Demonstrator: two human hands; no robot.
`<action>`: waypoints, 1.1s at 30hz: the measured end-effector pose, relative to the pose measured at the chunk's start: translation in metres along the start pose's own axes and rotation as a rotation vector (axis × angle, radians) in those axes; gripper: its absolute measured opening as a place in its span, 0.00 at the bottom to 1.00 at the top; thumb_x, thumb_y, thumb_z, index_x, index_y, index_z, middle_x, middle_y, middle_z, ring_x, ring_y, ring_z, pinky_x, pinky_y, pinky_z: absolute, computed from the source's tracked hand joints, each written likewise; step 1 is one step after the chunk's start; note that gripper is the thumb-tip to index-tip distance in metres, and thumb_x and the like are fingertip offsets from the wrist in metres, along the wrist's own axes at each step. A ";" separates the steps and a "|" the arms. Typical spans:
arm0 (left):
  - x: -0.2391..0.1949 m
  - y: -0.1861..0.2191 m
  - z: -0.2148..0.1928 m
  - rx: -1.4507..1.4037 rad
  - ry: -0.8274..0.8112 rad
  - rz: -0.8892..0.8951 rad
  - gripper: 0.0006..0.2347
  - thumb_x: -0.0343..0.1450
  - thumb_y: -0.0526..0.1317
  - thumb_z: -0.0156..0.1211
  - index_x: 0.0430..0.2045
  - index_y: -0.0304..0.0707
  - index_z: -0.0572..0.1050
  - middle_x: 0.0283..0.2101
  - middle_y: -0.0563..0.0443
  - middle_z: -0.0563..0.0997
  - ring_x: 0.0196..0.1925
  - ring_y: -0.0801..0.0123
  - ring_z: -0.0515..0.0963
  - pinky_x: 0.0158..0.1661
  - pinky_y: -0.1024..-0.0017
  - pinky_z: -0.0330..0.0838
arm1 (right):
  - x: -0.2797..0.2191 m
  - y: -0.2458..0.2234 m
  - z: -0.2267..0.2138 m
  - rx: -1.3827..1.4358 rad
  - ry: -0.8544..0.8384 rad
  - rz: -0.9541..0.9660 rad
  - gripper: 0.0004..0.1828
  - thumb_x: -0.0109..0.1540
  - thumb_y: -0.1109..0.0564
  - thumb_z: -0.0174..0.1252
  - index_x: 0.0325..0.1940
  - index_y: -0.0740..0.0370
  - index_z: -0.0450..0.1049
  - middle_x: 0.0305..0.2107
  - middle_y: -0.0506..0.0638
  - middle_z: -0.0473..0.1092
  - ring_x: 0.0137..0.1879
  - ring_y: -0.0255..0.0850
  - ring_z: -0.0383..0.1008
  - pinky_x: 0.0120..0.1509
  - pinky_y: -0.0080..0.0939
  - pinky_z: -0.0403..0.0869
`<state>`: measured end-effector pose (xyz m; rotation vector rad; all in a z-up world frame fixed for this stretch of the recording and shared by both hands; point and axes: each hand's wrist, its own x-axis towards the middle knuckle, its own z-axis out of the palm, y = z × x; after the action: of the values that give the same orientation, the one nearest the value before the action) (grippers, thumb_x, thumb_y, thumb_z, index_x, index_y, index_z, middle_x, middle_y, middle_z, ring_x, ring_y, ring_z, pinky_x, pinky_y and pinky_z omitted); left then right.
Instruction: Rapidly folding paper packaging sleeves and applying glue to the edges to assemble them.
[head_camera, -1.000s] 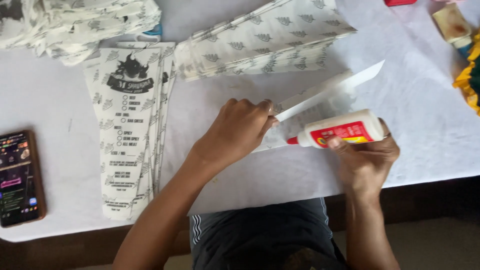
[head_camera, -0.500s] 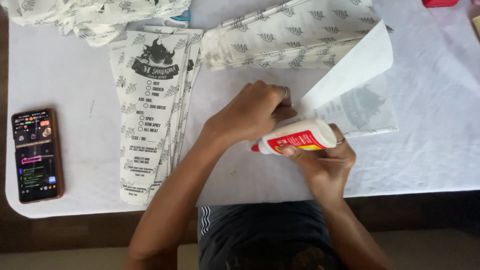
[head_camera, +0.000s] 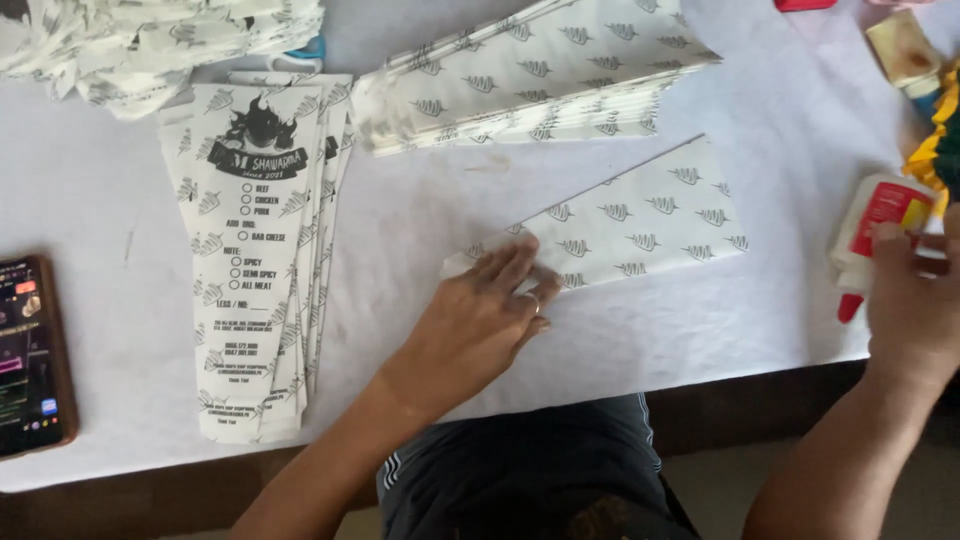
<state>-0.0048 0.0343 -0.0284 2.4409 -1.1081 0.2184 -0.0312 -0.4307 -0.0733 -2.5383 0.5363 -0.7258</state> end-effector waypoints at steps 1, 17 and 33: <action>-0.001 0.000 0.003 0.002 -0.001 0.006 0.12 0.69 0.43 0.69 0.39 0.36 0.79 0.67 0.30 0.69 0.67 0.47 0.74 0.52 0.56 0.78 | -0.007 -0.023 -0.004 0.001 0.005 0.004 0.16 0.79 0.61 0.66 0.70 0.64 0.73 0.47 0.56 0.73 0.44 0.42 0.72 0.42 0.43 0.71; 0.018 -0.003 0.018 0.047 0.281 -0.201 0.14 0.65 0.41 0.75 0.31 0.32 0.76 0.50 0.45 0.76 0.47 0.48 0.72 0.39 0.55 0.68 | -0.084 -0.171 -0.004 -0.225 -0.434 -0.756 0.43 0.73 0.36 0.35 0.82 0.69 0.39 0.79 0.63 0.37 0.84 0.54 0.33 0.84 0.71 0.37; -0.014 -0.026 -0.061 -0.350 -0.044 -0.509 0.12 0.70 0.32 0.62 0.45 0.24 0.75 0.35 0.36 0.84 0.29 0.50 0.85 0.34 0.56 0.77 | 0.061 -0.222 0.100 0.183 -0.330 -0.964 0.25 0.66 0.69 0.64 0.69 0.78 0.72 0.65 0.71 0.68 0.72 0.67 0.65 0.76 0.72 0.59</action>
<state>0.0073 0.0869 0.0123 2.3170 -0.4587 -0.1763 0.1264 -0.2456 -0.0122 -2.5669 -0.8817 -0.5723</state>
